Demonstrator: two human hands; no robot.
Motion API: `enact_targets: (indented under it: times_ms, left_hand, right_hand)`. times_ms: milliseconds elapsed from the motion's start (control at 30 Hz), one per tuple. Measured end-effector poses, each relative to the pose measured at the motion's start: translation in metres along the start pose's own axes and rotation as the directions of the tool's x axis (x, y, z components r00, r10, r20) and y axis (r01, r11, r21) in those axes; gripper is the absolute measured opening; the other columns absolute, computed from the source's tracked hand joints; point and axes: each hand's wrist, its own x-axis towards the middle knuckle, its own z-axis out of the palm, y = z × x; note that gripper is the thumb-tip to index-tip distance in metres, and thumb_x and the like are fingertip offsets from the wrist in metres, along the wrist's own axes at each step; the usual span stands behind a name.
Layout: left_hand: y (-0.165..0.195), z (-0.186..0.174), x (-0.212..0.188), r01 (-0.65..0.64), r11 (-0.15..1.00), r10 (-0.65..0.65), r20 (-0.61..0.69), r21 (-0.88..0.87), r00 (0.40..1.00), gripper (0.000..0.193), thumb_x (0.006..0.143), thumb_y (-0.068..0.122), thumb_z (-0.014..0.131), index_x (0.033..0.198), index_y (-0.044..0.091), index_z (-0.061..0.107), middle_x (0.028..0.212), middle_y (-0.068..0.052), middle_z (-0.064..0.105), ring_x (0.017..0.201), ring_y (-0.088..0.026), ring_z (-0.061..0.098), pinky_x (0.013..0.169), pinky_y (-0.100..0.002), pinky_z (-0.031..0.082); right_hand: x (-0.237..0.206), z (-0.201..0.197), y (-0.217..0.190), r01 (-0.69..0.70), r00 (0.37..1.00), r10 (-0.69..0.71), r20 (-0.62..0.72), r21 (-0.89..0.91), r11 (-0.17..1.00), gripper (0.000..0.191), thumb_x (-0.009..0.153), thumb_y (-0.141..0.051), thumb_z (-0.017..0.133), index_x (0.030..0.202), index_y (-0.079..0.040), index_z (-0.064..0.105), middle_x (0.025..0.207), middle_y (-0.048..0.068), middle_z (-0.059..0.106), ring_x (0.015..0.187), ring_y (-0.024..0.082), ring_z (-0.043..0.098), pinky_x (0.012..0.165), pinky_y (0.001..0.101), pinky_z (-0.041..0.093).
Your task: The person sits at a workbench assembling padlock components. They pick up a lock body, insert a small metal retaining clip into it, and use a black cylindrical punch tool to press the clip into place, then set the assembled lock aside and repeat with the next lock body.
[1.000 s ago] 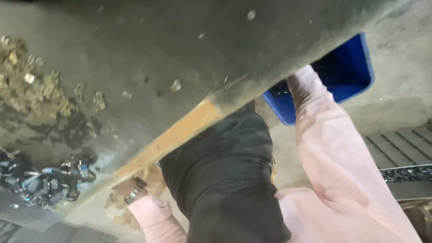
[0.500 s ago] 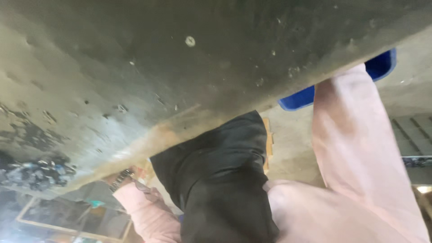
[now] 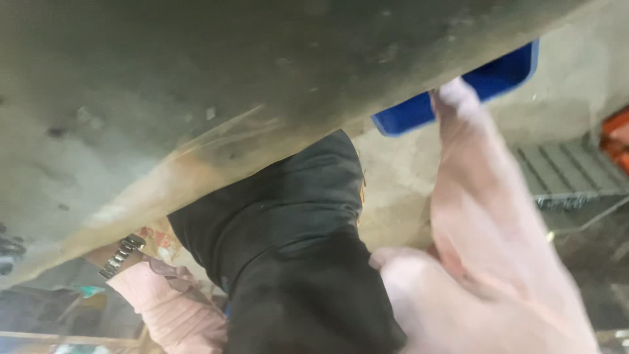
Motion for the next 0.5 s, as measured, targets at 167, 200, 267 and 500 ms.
enact_targets:
  times_ms: [167, 200, 267, 500]
  left_hand:
    - [-0.003, -0.004, -0.001, -0.002, 1.0, 0.002, 0.009, -0.021, 1.0, 0.026, 0.099, 0.01, 0.073, 0.12, 0.001, 0.06, 0.113, -0.012, 0.065, 0.098, -0.022, 0.062, 0.088, -0.035, 0.05]
    - [-0.004, -0.005, 0.001, -0.003, 0.999, 0.004, 0.007, -0.032, 1.0, 0.025, 0.099, 0.01, 0.073, 0.119, 0.001, 0.061, 0.112, -0.011, 0.065, 0.098, -0.021, 0.062, 0.088, -0.035, 0.05]
    - [-0.006, -0.006, 0.003, -0.004, 0.998, 0.004, 0.004, -0.06, 1.0, 0.024, 0.099, 0.009, 0.073, 0.119, 0.001, 0.061, 0.112, -0.011, 0.065, 0.097, -0.021, 0.063, 0.088, -0.034, 0.051]
    - [-0.027, -0.019, -0.005, 0.008, 0.987, -0.006, 0.009, -0.162, 1.0, 0.022, 0.098, 0.009, 0.073, 0.116, 0.002, 0.063, 0.109, -0.01, 0.066, 0.095, -0.02, 0.063, 0.086, -0.033, 0.051]
  right_hand:
    - [-0.037, 0.021, 0.04, -0.147, 0.988, 0.152, -0.012, 0.168, 0.975, 0.029, 0.097, -0.02, 0.07, 0.122, -0.005, 0.076, 0.114, 0.016, 0.073, 0.103, 0.026, 0.072, 0.088, 0.0374, 0.056]
    - [-0.045, 0.026, 0.048, -0.182, 0.981, 0.191, -0.02, 0.213, 0.96, 0.029, 0.097, -0.02, 0.07, 0.121, -0.005, 0.076, 0.114, 0.016, 0.073, 0.102, 0.026, 0.073, 0.088, 0.037, 0.056]
    - [-0.062, 0.034, 0.062, -0.165, 0.974, 0.206, -0.092, 0.334, 0.928, 0.028, 0.098, -0.018, 0.069, 0.121, -0.005, 0.077, 0.112, 0.016, 0.074, 0.101, 0.026, 0.074, 0.088, 0.0363, 0.057]
    - [-0.107, 0.05, 0.039, -0.111, 0.971, 0.209, -0.118, 0.553, 0.826, 0.03, 0.092, 0.001, 0.061, 0.12, 0.001, 0.071, 0.1, 0.01, 0.077, 0.084, 0.015, 0.073, 0.073, 0.0271, 0.056]
